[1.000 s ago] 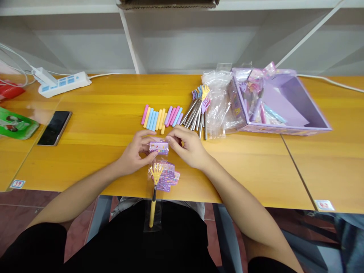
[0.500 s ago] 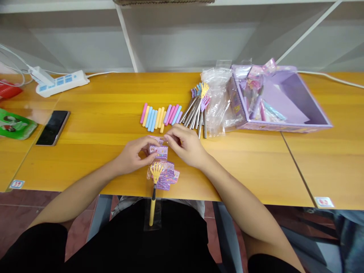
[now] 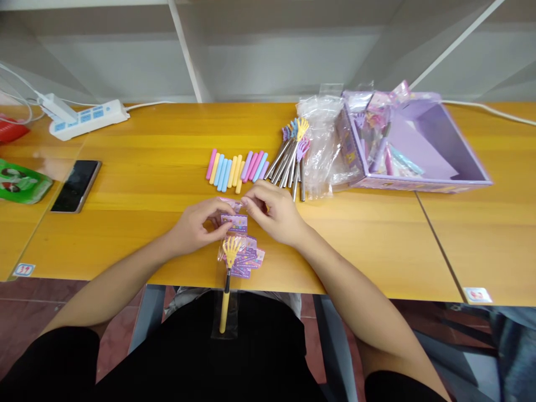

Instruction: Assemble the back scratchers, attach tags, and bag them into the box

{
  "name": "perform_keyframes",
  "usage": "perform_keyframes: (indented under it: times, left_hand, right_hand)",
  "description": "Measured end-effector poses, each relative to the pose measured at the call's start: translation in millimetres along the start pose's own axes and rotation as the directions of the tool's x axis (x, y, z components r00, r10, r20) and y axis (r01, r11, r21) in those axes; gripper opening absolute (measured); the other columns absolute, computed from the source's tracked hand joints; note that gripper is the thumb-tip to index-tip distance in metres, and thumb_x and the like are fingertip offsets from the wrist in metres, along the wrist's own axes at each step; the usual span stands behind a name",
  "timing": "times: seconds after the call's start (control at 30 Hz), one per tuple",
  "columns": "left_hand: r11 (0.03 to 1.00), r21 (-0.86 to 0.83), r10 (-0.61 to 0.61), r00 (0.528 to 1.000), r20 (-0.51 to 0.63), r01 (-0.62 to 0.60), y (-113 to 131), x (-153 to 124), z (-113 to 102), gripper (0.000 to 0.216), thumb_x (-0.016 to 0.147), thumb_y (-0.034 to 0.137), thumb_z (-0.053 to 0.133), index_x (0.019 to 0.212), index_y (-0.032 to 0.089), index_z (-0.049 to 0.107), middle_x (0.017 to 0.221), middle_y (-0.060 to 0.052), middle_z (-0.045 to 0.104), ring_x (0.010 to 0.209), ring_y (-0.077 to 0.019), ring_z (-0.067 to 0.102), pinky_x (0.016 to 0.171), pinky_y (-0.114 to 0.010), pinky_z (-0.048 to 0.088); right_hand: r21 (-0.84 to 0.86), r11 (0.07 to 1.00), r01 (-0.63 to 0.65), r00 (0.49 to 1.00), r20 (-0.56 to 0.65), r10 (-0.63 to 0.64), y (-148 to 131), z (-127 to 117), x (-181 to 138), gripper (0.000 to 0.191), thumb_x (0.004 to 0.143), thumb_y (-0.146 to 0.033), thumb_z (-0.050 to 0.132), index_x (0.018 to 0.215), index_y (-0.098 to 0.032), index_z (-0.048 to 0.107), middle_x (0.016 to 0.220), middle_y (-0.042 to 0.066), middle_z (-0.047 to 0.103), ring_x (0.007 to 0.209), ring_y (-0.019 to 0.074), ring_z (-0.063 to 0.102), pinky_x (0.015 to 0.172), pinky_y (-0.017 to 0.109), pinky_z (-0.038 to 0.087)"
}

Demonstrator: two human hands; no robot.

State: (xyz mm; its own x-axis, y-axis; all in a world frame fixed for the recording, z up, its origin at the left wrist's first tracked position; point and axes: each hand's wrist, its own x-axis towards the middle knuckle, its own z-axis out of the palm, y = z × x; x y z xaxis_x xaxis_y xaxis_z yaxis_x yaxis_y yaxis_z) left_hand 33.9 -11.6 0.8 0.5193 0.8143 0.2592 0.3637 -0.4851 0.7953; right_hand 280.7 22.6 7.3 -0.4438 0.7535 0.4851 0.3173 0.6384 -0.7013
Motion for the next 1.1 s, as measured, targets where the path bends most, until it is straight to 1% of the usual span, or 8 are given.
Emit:
perform_keyframes:
  times: [0.13, 0.3, 0.4, 0.57, 0.67, 0.8, 1.0, 1.1]
  left_hand:
    - [1.0, -0.002, 0.005, 1.0, -0.014, -0.005, -1.8, -1.5, 1.5, 0.021, 0.1, 0.022, 0.068, 0.121, 0.025, 0.067, 0.118, -0.005, 0.076, 0.083, -0.0133, 0.071, 0.074, -0.028, 0.059]
    - [0.989, -0.122, -0.082, 0.997, -0.001, 0.081, -1.6, -4.6, 6.2, 0.059, 0.098, 0.02, 0.069, 0.153, 0.027, 0.05, 0.114, -0.004, 0.074, 0.073, -0.0112, 0.07, 0.067, -0.025, 0.056]
    - [0.999, -0.039, -0.024, 1.0, 0.017, 0.024, 0.3, -2.1, 3.8, 0.037, 0.099, 0.019, 0.067, 0.135, 0.026, 0.063, 0.113, -0.003, 0.075, 0.08, -0.013, 0.07, 0.074, -0.027, 0.056]
    - [0.993, 0.038, 0.109, 0.994, 0.016, -0.11, 3.4, 2.2, -0.7, 0.008, 0.099, 0.028, 0.071, 0.105, 0.024, 0.068, 0.099, -0.004, 0.072, 0.091, -0.0188, 0.067, 0.086, -0.035, 0.056]
    - [0.999, -0.044, 0.017, 1.0, 0.01, -0.017, 4.2, 0.5, 0.6, 0.009, 0.099, 0.028, 0.071, 0.102, 0.023, 0.064, 0.094, -0.001, 0.07, 0.08, -0.0153, 0.066, 0.077, -0.031, 0.056]
    - [0.942, -0.277, -0.182, 0.982, 0.057, 0.191, 3.1, -0.9, 1.3, 0.024, 0.101, 0.028, 0.069, 0.122, 0.024, 0.057, 0.097, 0.0, 0.071, 0.075, -0.0125, 0.07, 0.067, -0.026, 0.057]
    - [0.843, -0.453, -0.24, 0.957, 0.163, 0.289, -3.2, 1.5, -2.2, 0.029, 0.101, 0.033, 0.073, 0.124, 0.022, 0.06, 0.091, 0.0, 0.067, 0.073, -0.0127, 0.071, 0.067, -0.026, 0.061]
    - [0.805, -0.477, -0.267, 0.934, 0.237, 0.351, -2.9, 1.5, -2.8, 0.046, 0.094, 0.035, 0.084, 0.129, 0.022, 0.057, 0.101, -0.003, 0.073, 0.076, -0.0136, 0.073, 0.066, -0.026, 0.061]
  right_hand:
    - [0.005, 1.0, -0.012, 1.0, 0.001, 0.012, 0.0, -1.3, -0.4, 0.028, 0.112, -0.035, 0.06, 0.086, -0.024, 0.064, 0.079, 0.002, 0.062, 0.077, 0.0183, 0.059, 0.071, 0.036, 0.046]
    - [0.128, 0.992, 0.008, 0.999, 0.046, -0.014, -1.9, -8.3, 0.4, 0.039, 0.116, -0.039, 0.051, 0.085, -0.023, 0.067, 0.079, 0.003, 0.065, 0.079, 0.0188, 0.062, 0.075, 0.037, 0.048]
    - [0.128, 0.992, -0.012, 0.993, 0.118, -0.003, -1.5, -9.5, 1.5, 0.043, 0.117, -0.042, 0.048, 0.084, -0.023, 0.068, 0.077, 0.002, 0.062, 0.076, 0.0175, 0.059, 0.073, 0.035, 0.047]
    - [0.089, 0.996, -0.021, 0.954, 0.299, -0.006, 1.1, -5.3, 1.2, 0.028, 0.108, -0.044, 0.069, 0.092, -0.022, 0.066, 0.081, -0.002, 0.06, 0.072, 0.0138, 0.055, 0.067, 0.029, 0.043]
    - [0.1, 0.995, -0.018, 0.919, 0.395, -0.023, 0.8, -3.7, 0.0, 0.022, 0.107, -0.039, 0.071, 0.095, -0.021, 0.067, 0.081, -0.002, 0.063, 0.072, 0.0126, 0.055, 0.066, 0.027, 0.042]
    - [0.118, 0.993, -0.024, 0.903, 0.428, -0.029, 1.5, -3.2, -1.1, 0.02, 0.108, -0.033, 0.068, 0.094, -0.02, 0.066, 0.08, -0.003, 0.064, 0.069, 0.0108, 0.052, 0.065, 0.027, 0.04]
    - [0.18, 0.975, -0.133, 0.885, 0.465, 0.035, 4.3, -2.9, -1.3, 0.025, 0.106, -0.034, 0.072, 0.087, -0.019, 0.066, 0.074, -0.005, 0.06, 0.064, 0.0091, 0.049, 0.059, 0.026, 0.037]
    - [0.299, 0.907, -0.296, 0.848, 0.519, 0.106, 4.7, -4.7, -0.8, 0.025, 0.104, -0.038, 0.074, 0.09, -0.018, 0.067, 0.072, -0.005, 0.061, 0.06, 0.0083, 0.052, 0.055, 0.024, 0.039]
